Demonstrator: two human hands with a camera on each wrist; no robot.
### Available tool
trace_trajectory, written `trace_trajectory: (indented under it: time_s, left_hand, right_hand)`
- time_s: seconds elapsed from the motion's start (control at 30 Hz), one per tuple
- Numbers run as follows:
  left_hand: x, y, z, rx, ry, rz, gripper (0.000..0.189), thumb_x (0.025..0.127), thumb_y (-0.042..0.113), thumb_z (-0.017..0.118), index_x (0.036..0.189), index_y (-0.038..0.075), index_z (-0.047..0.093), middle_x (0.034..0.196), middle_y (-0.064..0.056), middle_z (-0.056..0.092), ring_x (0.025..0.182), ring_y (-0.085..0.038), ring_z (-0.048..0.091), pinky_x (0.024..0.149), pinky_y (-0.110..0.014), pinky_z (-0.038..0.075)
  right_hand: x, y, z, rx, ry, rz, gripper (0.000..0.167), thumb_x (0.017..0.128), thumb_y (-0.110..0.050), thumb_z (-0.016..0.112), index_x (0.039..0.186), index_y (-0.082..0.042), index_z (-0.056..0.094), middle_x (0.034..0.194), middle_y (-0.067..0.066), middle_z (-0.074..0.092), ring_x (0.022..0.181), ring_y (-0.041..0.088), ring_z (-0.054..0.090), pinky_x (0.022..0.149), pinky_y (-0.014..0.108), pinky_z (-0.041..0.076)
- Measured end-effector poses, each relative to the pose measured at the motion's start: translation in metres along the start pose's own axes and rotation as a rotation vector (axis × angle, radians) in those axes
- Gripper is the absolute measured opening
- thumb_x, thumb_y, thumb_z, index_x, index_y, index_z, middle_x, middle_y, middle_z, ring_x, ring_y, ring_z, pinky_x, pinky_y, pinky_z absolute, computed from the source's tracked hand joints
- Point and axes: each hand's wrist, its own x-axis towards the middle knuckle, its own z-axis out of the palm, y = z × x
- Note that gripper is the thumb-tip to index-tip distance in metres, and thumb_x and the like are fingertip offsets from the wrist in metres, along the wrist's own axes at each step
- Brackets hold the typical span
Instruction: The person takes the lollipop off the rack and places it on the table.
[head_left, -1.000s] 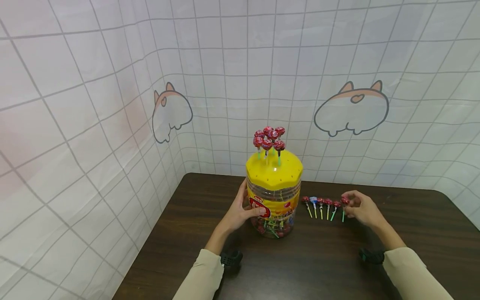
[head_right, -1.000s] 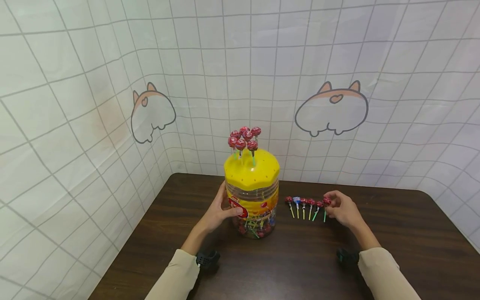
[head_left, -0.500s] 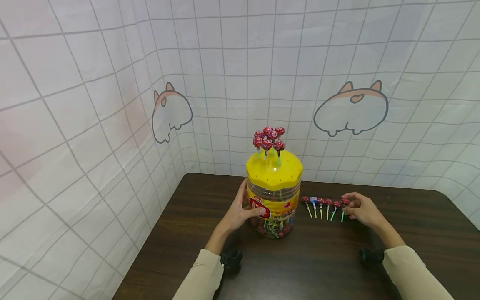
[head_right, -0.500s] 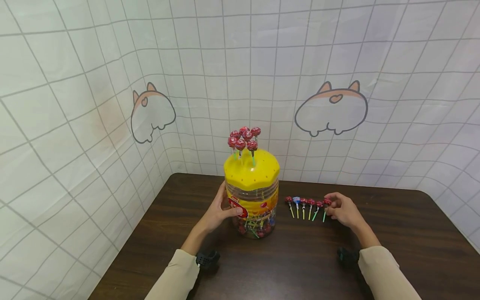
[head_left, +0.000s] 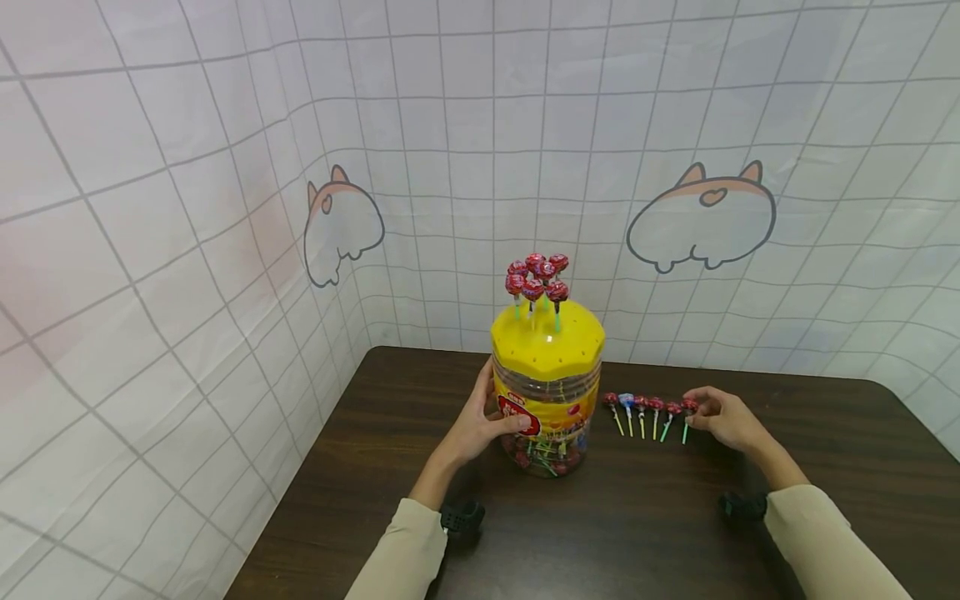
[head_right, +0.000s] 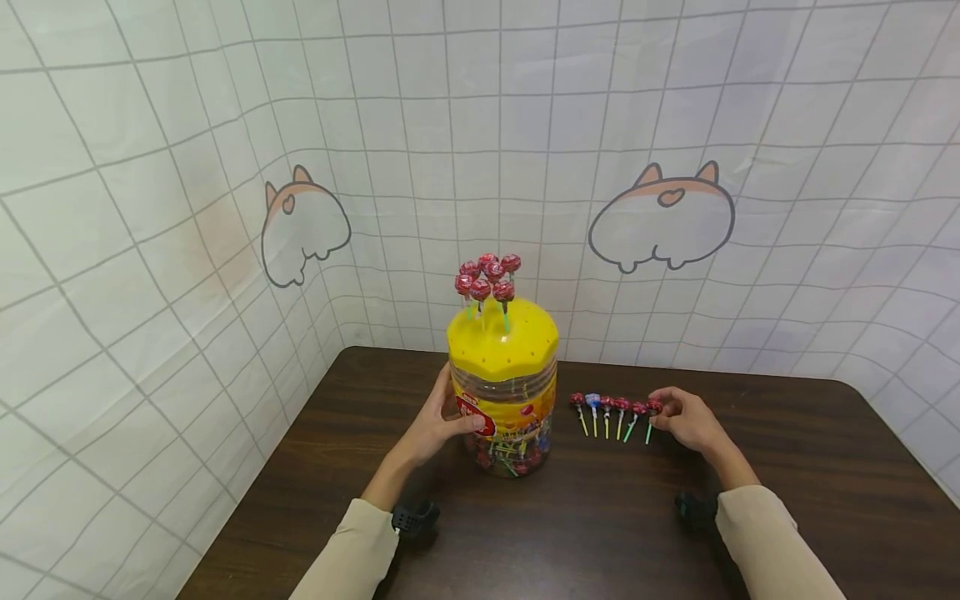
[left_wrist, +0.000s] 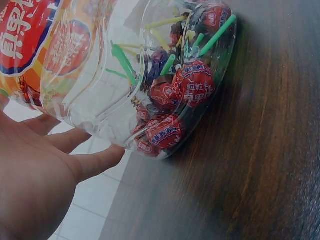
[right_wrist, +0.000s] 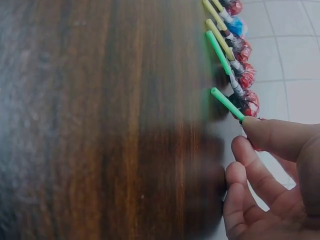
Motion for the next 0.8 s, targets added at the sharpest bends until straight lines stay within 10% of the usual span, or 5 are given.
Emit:
trace_trajectory:
  time_s: [0.8]
  left_hand:
    - [-0.001, 0.0028, 0.0007, -0.01, -0.006, 0.006, 0.103, 0.088, 0.046, 0.079, 0.161, 0.047, 0.007, 0.156, -0.007, 0.038, 0.137, -0.028, 0.046, 0.112, -0.058, 0.045]
  right_hand:
    - [0.0093, -0.005, 0.0022, -0.008, -0.05, 0.025, 0.039, 0.094, -0.006, 0.07, 0.129, 0.009, 0.059, 0.092, 0.013, 0.061, 0.082, 0.02, 0.051, 0.073, 0.033, 0.042]
